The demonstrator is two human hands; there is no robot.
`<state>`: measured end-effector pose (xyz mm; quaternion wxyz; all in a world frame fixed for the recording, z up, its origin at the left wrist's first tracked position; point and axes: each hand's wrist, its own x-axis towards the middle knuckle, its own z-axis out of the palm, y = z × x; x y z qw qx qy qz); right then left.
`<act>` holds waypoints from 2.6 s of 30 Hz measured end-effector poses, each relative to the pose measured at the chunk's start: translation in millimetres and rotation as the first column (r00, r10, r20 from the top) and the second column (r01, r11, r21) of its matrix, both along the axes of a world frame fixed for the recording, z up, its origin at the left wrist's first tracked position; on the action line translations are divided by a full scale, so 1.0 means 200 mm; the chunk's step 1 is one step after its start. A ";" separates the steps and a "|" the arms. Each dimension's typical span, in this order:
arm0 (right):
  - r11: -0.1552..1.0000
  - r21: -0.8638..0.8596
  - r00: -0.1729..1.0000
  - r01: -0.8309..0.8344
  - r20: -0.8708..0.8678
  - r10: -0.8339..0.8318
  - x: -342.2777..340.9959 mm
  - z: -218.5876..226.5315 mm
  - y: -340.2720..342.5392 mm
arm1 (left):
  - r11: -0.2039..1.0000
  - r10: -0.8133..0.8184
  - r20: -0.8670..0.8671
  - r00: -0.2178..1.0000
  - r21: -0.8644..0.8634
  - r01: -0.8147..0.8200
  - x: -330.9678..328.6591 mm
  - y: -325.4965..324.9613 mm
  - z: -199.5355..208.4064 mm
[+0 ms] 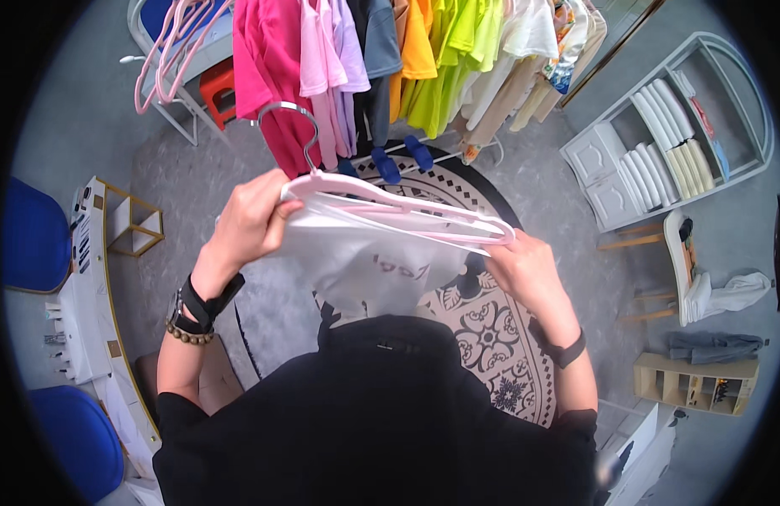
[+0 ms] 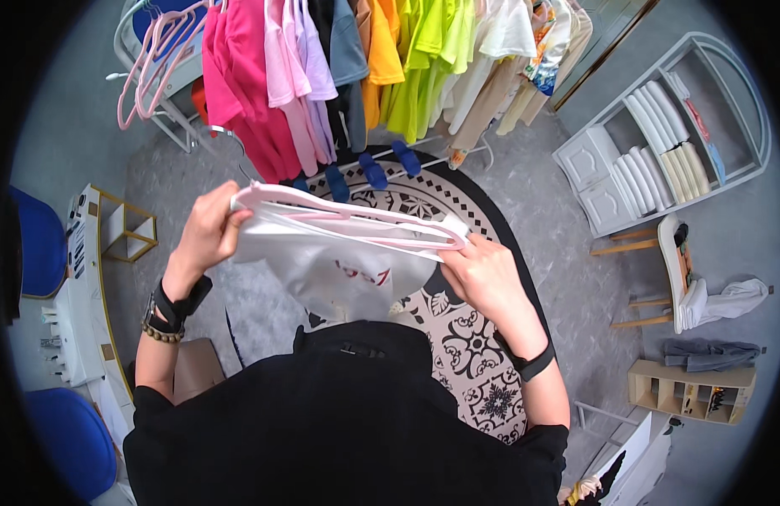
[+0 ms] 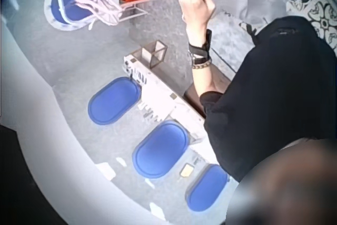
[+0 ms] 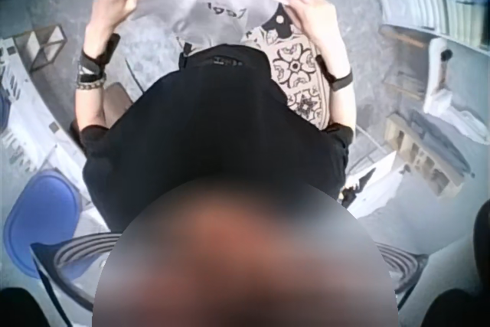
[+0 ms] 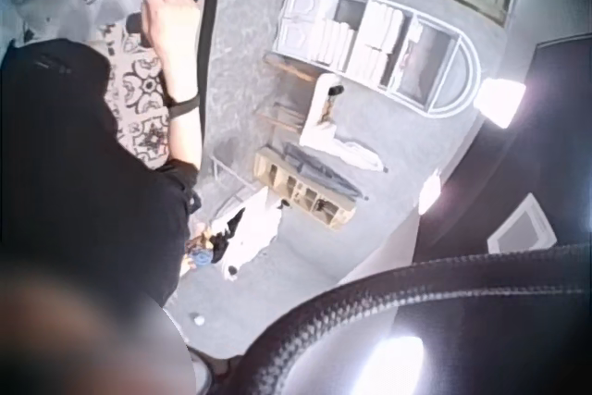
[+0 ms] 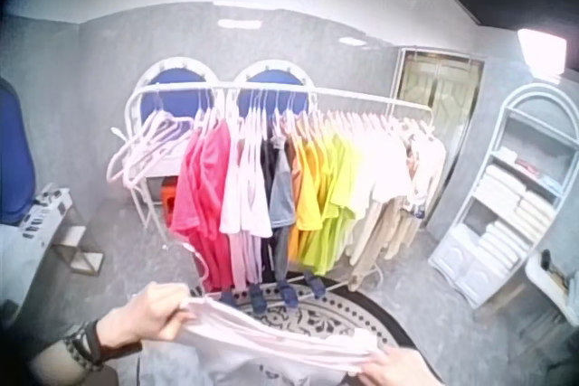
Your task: Sort various items of clothing from a pile and place them onto hangers, then hang them on a clothing rack.
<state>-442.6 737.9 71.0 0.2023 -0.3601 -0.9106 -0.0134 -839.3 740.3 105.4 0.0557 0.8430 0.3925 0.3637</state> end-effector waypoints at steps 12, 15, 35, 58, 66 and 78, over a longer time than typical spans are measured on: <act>0.986 0.155 0.944 -0.055 -0.314 0.102 -0.25 0.27 -0.03 | 0.991 -0.084 -0.128 0.988 0.096 0.097 0.08 0.09 -0.03; 0.985 0.167 0.982 0.050 -0.185 -0.019 -0.33 0.30 0.03 | 0.991 -0.128 0.016 0.992 0.030 0.128 0.22 0.13 -0.08; 0.864 0.202 0.883 0.461 -0.205 -0.423 0.94 0.27 0.35 | 0.919 0.022 -0.171 0.985 -0.384 -0.087 0.74 0.85 -0.11; 0.523 -0.839 0.609 -0.148 -0.494 -0.620 1.32 0.26 0.82 | 0.770 -0.607 0.110 0.787 -0.163 0.617 1.90 1.82 -0.07; 0.500 -0.756 0.354 -0.423 -0.645 -0.677 1.32 0.39 1.23 | 0.943 -0.303 0.318 0.899 -0.035 0.330 2.09 2.55 0.12; 0.523 -0.650 0.399 -0.551 -0.756 -0.518 1.46 0.56 1.64 | 0.959 0.225 0.418 0.880 -0.257 -0.123 1.82 2.53 0.05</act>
